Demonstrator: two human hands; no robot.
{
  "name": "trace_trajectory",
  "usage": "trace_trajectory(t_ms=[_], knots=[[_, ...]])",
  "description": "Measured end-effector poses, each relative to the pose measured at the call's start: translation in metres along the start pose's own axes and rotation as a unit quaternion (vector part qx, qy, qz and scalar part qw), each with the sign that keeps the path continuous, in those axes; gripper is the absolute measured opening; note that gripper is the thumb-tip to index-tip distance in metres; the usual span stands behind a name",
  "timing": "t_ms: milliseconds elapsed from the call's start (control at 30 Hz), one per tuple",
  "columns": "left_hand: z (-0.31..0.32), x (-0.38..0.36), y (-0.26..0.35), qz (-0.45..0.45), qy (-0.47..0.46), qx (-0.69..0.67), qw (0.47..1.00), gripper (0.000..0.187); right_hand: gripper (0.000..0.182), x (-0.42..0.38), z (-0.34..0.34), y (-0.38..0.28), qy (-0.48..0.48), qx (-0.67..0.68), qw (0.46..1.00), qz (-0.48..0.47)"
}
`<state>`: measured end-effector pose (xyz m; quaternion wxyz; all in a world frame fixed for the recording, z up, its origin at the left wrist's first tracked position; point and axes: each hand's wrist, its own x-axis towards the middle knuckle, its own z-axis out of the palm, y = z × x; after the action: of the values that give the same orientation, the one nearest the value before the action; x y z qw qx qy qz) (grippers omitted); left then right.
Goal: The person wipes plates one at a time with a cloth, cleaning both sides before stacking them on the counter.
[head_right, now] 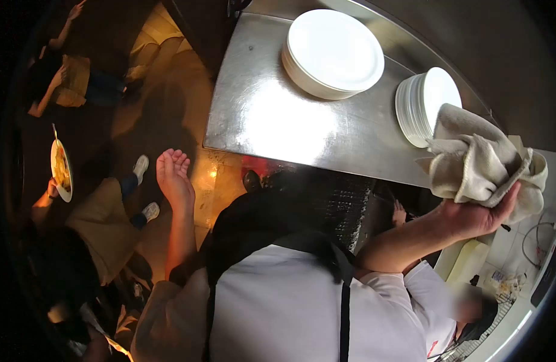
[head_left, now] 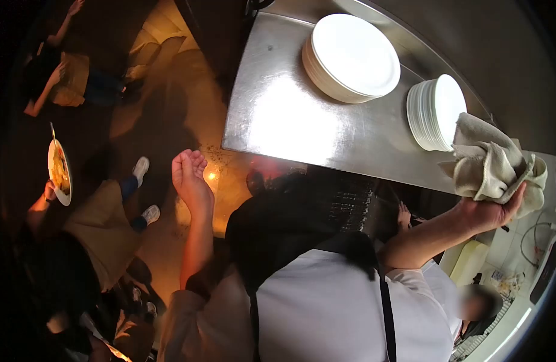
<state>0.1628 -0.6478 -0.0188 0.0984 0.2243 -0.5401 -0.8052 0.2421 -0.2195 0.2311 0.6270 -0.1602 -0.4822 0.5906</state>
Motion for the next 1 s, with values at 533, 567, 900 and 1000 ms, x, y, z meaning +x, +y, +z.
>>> trace_trajectory(t_ms=[533,567,900,1000], knots=[[-0.056,-0.089,0.035,-0.077,-0.297,-0.021,0.952,0.011,0.043,-0.136,-0.057,-0.157,0.065,0.028,0.996,-0.057],[-0.064,-0.094,0.037,-0.064,-0.332,-0.021,0.941,0.012,0.043,-0.147,-0.059,-0.169,0.068,0.022,0.996,-0.061],[-0.098,-0.101,0.085,-0.115,-0.465,0.037,0.877,0.012,0.039,-0.212,-0.054,-0.196,0.100,-0.005,0.991,-0.092],[-0.082,-0.096,0.080,-0.116,-0.485,0.014,0.867,0.013,0.040,-0.192,-0.061,-0.169,0.063,0.046,0.996,-0.037]])
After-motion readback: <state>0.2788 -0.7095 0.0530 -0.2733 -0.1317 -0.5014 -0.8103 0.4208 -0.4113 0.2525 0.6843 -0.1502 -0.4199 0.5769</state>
